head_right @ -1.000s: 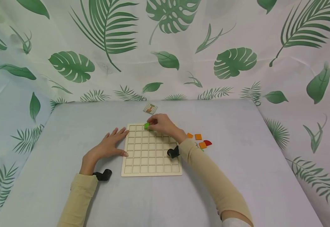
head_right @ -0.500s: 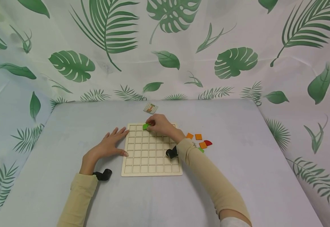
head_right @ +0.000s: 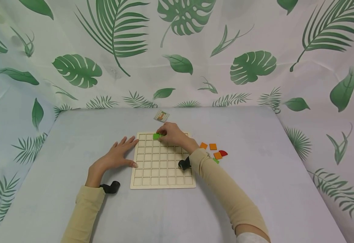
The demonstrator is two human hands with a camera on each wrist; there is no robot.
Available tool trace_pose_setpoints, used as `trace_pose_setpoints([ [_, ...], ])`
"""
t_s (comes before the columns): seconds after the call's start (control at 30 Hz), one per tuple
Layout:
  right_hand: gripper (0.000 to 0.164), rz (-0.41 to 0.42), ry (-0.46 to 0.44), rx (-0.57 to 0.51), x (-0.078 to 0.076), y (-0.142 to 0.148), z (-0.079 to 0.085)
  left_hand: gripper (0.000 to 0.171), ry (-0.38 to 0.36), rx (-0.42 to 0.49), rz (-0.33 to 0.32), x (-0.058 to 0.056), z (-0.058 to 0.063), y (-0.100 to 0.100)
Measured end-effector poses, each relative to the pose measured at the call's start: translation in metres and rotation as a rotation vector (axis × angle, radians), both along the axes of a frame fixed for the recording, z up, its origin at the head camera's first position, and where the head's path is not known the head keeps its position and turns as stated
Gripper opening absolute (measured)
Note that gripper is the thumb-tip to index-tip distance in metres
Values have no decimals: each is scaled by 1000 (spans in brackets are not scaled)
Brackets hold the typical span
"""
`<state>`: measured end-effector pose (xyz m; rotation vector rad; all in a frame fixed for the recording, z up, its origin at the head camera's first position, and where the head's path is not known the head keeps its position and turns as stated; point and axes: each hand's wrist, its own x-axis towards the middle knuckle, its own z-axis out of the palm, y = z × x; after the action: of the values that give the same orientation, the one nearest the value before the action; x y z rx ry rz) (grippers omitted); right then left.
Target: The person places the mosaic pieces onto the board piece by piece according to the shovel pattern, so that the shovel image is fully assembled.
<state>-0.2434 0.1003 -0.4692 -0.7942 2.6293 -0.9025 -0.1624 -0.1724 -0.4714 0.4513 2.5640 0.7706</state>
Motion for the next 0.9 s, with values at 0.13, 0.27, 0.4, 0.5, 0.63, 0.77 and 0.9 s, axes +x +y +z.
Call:
trace_pose_setpoints([
  [0.13, 32, 5, -12, -5, 1, 2, 0, 106, -1, 2, 5, 1, 0, 0],
  [0.27, 34, 26, -12, -22, 1, 4, 0, 106, 0, 0, 7, 1, 1, 1],
  [0.4, 36, 41, -14, -40, 2, 7, 1, 106, 0, -4, 9, 1, 1, 0],
  [0.5, 37, 30, -27, -47, 2, 9, 1, 106, 2, -6, 10, 1, 1, 0],
  [0.63, 36, 13, -41, -57, 3, 10, 3, 105, 2, -6, 14, 1, 1, 0],
  [0.77, 33, 9, -37, -78, 5, 13, 5, 105, 1, -7, 15, 1, 1, 0],
  [0.9, 33, -1, -8, -87, 10, 18, 6, 105, 2, -5, 6, 0, -1, 0],
])
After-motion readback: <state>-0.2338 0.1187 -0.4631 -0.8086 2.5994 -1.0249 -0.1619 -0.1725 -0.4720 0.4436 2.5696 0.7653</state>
